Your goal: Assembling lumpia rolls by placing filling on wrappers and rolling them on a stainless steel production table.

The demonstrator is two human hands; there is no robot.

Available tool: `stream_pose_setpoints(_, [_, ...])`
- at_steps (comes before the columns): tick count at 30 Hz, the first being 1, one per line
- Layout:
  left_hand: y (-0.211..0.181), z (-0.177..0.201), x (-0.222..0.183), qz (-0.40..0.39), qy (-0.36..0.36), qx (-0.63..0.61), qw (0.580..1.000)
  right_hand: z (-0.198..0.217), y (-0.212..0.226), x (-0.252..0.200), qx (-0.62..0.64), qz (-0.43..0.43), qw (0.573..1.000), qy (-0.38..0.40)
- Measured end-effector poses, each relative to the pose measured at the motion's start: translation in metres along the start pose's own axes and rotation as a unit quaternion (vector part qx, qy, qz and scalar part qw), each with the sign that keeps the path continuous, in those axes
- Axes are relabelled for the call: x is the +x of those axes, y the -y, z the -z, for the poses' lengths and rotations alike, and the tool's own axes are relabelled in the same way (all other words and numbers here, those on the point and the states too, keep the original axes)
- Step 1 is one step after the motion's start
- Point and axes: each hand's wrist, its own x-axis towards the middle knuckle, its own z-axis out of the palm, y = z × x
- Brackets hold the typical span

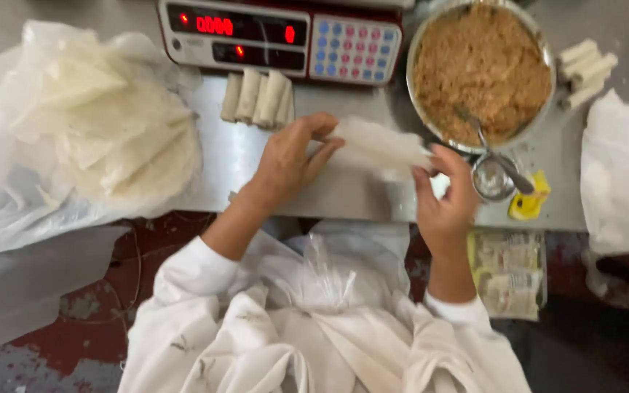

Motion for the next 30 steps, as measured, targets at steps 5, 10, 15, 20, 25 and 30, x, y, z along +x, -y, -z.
stream_pose_setpoints(5, [0.004,0.005,-0.021,-0.068,0.038,0.014,0.997,0.006,-0.001,-0.002,-0.015,0.158,0.985,0.064])
stream_pose_setpoints(10, [0.007,-0.001,-0.076,-0.042,0.071,0.097,0.992,-0.015,-0.022,-0.044,-0.068,0.097,0.982,0.147])
stream_pose_setpoints(15, [-0.006,-0.014,-0.069,-0.043,0.053,0.149,0.986,0.004,-0.063,-0.04,-0.104,0.07,0.986,0.112])
stream_pose_setpoints(20, [-0.036,-0.045,-0.053,-0.152,0.169,0.029,0.973,0.064,-0.094,0.01,-0.401,0.12,0.908,0.007])
stream_pose_setpoints(25, [-0.04,-0.037,-0.042,-0.171,0.376,0.182,0.892,0.094,-0.107,0.029,-0.413,0.077,0.903,0.092])
stream_pose_setpoints(30, [-0.034,-0.044,-0.048,-0.195,0.365,0.23,0.881,0.134,-0.071,0.033,-0.295,0.079,0.94,0.152])
